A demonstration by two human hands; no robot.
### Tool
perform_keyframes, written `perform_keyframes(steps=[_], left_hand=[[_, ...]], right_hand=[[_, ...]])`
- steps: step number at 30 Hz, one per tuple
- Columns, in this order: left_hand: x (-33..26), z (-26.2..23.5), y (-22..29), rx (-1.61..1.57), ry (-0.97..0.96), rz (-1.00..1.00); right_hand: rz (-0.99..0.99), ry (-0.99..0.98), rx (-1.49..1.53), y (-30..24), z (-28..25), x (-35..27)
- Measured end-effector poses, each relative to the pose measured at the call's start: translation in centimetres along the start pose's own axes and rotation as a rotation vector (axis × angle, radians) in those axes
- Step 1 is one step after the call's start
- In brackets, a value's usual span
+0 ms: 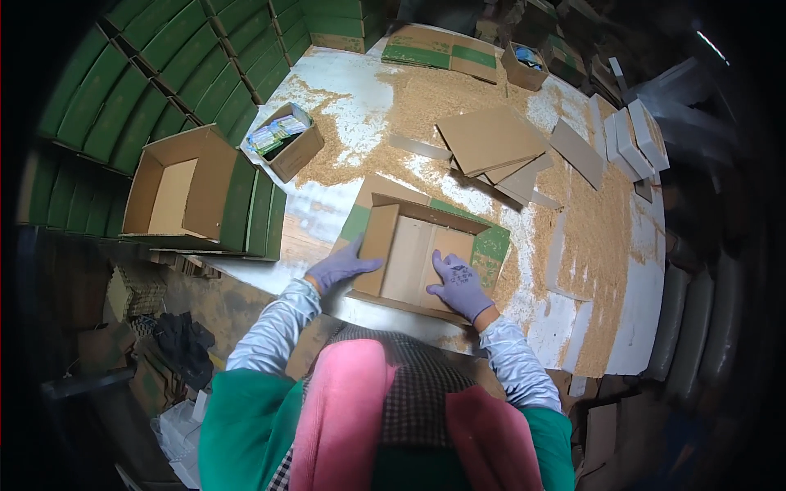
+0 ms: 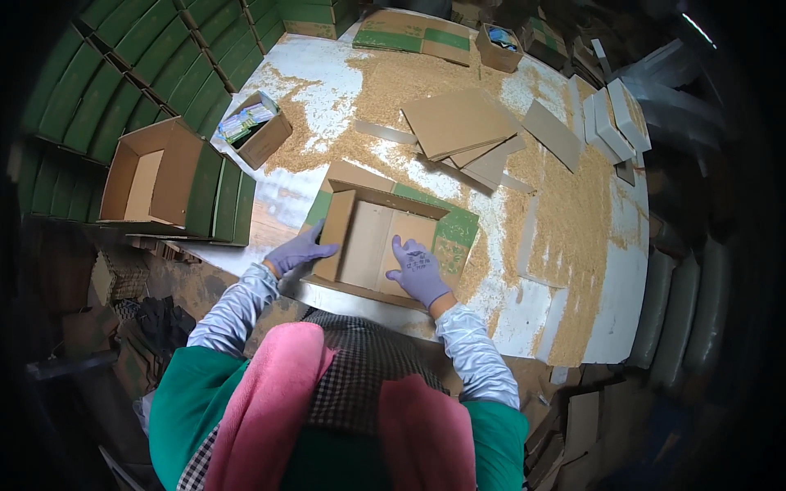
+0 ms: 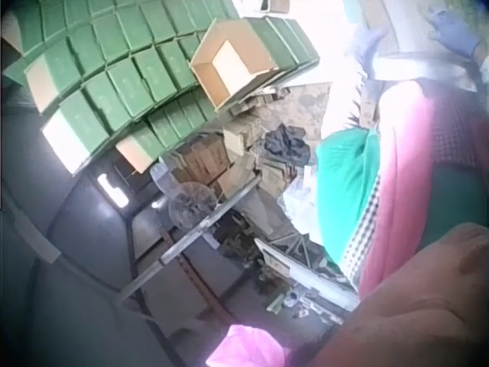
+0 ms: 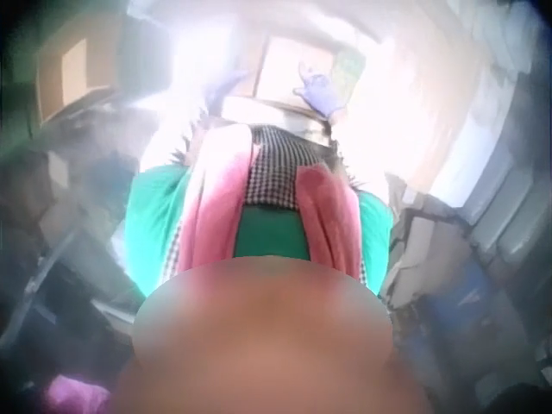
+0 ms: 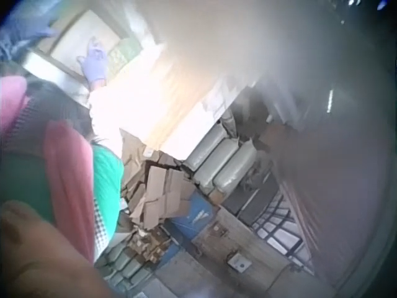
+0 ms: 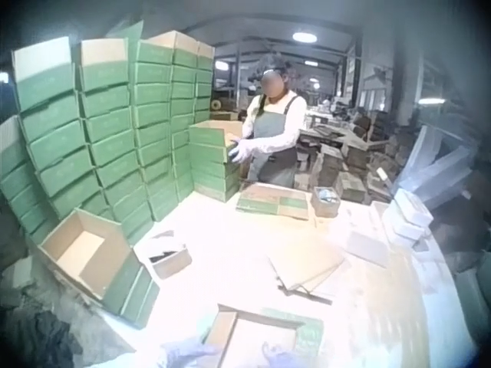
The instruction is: The person assembles cardboard boxes by hand on a table covered in sawdust, occasionally stacking them and moving a tray of materials.
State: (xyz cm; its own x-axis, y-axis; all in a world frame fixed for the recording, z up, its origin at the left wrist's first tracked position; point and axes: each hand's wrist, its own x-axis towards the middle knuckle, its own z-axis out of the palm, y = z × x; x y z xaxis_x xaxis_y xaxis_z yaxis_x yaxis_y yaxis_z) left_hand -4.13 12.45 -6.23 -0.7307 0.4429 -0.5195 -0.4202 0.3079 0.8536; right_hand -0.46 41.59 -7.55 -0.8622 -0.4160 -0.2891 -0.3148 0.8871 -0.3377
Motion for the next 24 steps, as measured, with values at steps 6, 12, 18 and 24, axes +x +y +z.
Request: perform_keyframes(steps=[6, 12, 18, 24], left_hand=[[2.4, 1.5, -5.2, 0.26, 0.475, 0.001], [-4.6, -2.4, -1.3, -0.177, 0.243, 0.272], [-25.1, -14.9, 5.5, -0.096, 1.781, 1.063], [-27.1, -29.2, -7.7, 0.079, 1.168, 0.493]], right_hand=[[0.534, 0.196, 0.501, 6.1, 6.0, -0.9], [0.285, 0.32, 1.474, -3.5, -1.5, -0.5], [0.03, 0.268, 2.042, -15.9, -11.2, 4.4], [-0.38, 0.161, 1.844, -31.3, -12.6, 16.2]])
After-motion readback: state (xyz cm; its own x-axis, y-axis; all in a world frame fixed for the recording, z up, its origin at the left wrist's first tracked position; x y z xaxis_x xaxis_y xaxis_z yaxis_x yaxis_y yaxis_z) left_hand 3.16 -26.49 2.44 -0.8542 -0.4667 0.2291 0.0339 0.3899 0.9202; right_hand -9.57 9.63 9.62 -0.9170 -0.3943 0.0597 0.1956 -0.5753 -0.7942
